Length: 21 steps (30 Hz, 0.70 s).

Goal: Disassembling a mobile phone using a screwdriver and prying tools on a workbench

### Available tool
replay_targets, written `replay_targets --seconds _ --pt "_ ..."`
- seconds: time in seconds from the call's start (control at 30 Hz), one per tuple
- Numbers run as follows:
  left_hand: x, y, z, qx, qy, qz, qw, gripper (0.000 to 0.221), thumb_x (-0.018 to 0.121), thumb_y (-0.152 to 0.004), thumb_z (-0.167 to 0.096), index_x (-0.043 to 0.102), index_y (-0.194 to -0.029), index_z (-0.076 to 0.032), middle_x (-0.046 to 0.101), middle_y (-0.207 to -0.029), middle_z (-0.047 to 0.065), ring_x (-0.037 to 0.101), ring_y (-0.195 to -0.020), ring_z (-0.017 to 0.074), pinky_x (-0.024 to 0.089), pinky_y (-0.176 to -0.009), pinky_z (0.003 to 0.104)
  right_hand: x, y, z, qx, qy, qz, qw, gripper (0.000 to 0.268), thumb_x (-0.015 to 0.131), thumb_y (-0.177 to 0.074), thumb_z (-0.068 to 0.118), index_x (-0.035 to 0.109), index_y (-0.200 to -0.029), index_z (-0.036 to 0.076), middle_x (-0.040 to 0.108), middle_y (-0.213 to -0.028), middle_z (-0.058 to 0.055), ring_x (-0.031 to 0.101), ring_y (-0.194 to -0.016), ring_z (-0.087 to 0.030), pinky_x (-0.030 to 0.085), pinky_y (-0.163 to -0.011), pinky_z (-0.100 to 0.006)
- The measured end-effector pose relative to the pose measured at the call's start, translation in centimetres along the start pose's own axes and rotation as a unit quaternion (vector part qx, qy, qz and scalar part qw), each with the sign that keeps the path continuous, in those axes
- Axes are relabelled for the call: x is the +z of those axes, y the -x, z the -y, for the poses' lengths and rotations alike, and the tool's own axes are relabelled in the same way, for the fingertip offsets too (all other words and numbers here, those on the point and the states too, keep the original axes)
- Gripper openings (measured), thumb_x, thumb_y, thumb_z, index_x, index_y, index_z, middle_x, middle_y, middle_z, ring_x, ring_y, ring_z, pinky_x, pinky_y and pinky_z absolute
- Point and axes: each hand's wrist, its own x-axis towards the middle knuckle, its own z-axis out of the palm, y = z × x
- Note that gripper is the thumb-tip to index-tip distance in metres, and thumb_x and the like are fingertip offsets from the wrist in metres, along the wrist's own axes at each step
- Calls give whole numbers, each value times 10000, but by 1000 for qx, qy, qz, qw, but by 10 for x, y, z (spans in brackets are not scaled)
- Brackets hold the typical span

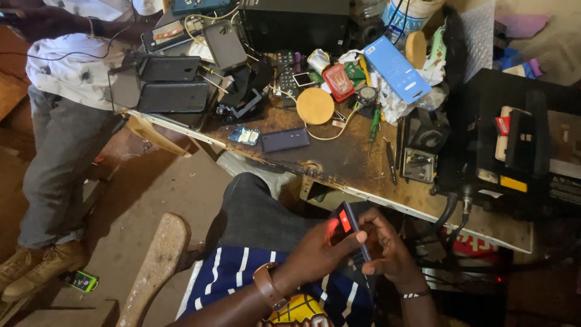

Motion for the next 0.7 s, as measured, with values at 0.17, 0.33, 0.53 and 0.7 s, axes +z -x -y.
replay_targets --seconds 0.17,0.33,0.53,0.7 --pt "0 1 -3 5 -7 8 1000 300 489 -813 -422 546 -771 -130 579 -626 -15 557 -536 77 426 -525 221 4 -1 6 6 -3 5 1000 664 850 -523 320 438 -979 71 520 -851 -27 510 -766 -109 404 -626 -229" --pt "0 0 -1 -15 -22 -7 1000 303 499 -797 -430 572 -846 -139 535 -671 -42 474 -584 63 366 -526 232 -1 1 0 -2 62 -24 998 722 834 -464 440 470 -967 72 494 -865 -12 470 -793 -94 366 -666 -226" --pt "-1 1 -3 -16 -30 -3 999 335 486 -782 -462 552 -803 -135 545 -647 -25 508 -574 78 388 -534 239 4 0 2 0 -28 -4 1000 684 870 -501 331 438 -967 76 508 -829 -26 489 -745 -97 386 -618 -218" --pt "0 -1 2 6 -41 -9 999 321 478 -796 -458 549 -796 -145 527 -669 -31 486 -607 86 371 -558 253 -3 2 -4 4 5 -10 1000 695 853 -491 336 449 -991 70 495 -860 -18 475 -767 -95 360 -635 -213"
